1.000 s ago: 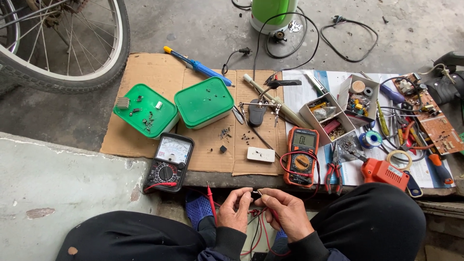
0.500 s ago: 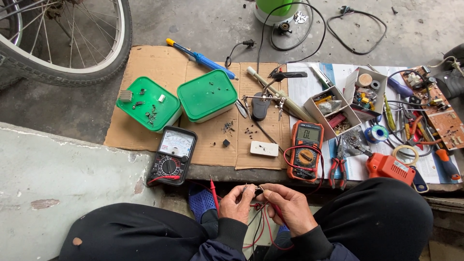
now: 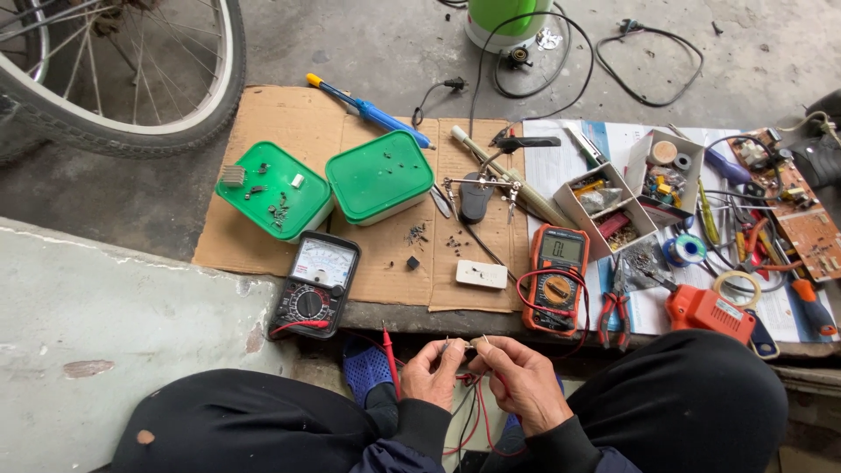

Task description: Testing various electronic components using a digital multimeter on a makeshift floor-based workbench.

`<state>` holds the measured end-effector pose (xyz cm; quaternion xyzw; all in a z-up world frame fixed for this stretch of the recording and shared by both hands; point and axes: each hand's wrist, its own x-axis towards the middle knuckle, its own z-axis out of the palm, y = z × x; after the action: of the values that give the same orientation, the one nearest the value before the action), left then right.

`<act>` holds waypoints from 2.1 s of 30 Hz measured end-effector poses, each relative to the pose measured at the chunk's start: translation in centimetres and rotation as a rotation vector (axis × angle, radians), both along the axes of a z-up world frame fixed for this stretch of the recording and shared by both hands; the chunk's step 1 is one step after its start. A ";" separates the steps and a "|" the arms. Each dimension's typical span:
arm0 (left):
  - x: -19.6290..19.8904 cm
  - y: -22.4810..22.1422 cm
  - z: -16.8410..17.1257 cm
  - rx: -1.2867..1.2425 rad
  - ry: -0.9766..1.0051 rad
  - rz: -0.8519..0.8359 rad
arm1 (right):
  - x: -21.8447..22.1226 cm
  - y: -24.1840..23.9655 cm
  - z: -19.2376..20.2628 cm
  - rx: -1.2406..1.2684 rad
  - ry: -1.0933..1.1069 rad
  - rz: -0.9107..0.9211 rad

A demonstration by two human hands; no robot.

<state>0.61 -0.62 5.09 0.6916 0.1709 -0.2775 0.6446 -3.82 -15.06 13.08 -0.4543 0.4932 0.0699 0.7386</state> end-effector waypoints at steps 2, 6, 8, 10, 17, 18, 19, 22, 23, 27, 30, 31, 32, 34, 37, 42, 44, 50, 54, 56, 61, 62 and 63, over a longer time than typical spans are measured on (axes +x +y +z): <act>-0.5 -0.3 -1.2 -0.004 -0.066 -0.003 | -0.7 -0.1 -1.4 -0.007 -0.033 0.004; -0.6 -0.3 0.8 -0.020 -0.089 -0.008 | -1.0 -0.2 -4.5 -0.050 -0.115 -0.042; -0.5 0.0 1.0 0.003 -0.076 -0.003 | -0.9 0.1 -4.8 -0.051 -0.115 -0.038; -0.4 -0.1 1.3 0.021 -0.057 -0.006 | -0.9 0.1 -4.7 -0.056 -0.110 -0.041; -0.3 -0.2 1.3 0.071 -0.025 -0.060 | -1.3 0.0 -6.4 -0.082 -0.106 -0.048; -0.3 -0.2 1.2 0.074 -0.030 -0.064 | -1.4 -0.1 -6.8 -0.099 -0.126 -0.040; -0.3 -0.2 1.2 0.073 -0.030 -0.065 | -1.3 0.0 -6.7 -0.099 -0.126 -0.040; -0.5 -0.4 1.1 -0.046 0.002 -0.002 | -1.1 0.3 -6.4 -0.144 -0.126 -0.036; -0.6 -0.6 1.0 -0.102 0.001 0.028 | -1.0 0.4 -6.2 -0.148 -0.120 -0.041; -1.2 -1.2 -5.1 -0.242 -0.023 0.179 | -1.4 0.7 -7.5 -0.132 -0.174 -0.032; 0.7 -0.7 -5.4 -0.455 0.135 0.355 | -1.1 1.8 -5.9 -0.139 -0.127 0.164; 0.9 -0.8 -4.9 -0.463 0.139 0.343 | -0.9 2.0 -4.5 -0.148 -0.125 0.154; 1.1 -0.7 -4.4 -0.483 0.118 0.390 | -0.6 2.3 -3.2 -0.092 -0.083 0.223; 1.5 -0.7 -3.8 -0.504 0.100 0.433 | -0.4 2.7 -2.1 -0.037 -0.040 0.288; 1.9 -0.8 -2.4 -0.518 0.124 0.488 | -0.8 2.5 -2.6 -0.104 -0.049 0.466; 5.4 1.2 0.5 -0.415 -0.151 0.489 | -1.4 -1.4 -1.3 -0.487 -0.091 0.679; 7.8 4.3 6.4 -0.527 -0.252 0.536 | -0.4 -6.9 1.4 -0.664 0.078 0.643; 10.9 14.8 20.9 -0.626 -0.585 0.445 | 1.3 -20.2 0.1 -1.323 0.405 0.474; 11.2 17.1 23.0 -0.543 -0.604 0.469 | 0.9 -18.0 -1.3 -1.860 0.444 0.541; 11.2 17.0 22.4 -0.567 -0.548 0.477 | 0.8 -11.8 -3.4 -1.528 0.391 0.622; 11.2 16.8 21.9 -0.580 -0.470 0.484 | 1.1 4.6 -15.3 -0.499 0.339 0.945; 11.1 17.0 21.7 -0.610 -0.468 0.462 | 0.4 6.1 -18.7 -0.285 0.385 0.899; 11.1 17.2 21.6 -0.639 -0.466 0.440 | -0.2 7.7 -22.2 -0.072 0.427 0.849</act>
<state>11.73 16.58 26.66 0.4490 0.0698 -0.0097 0.8907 -4.04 -7.33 -9.12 -0.6164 0.4068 0.4400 0.5109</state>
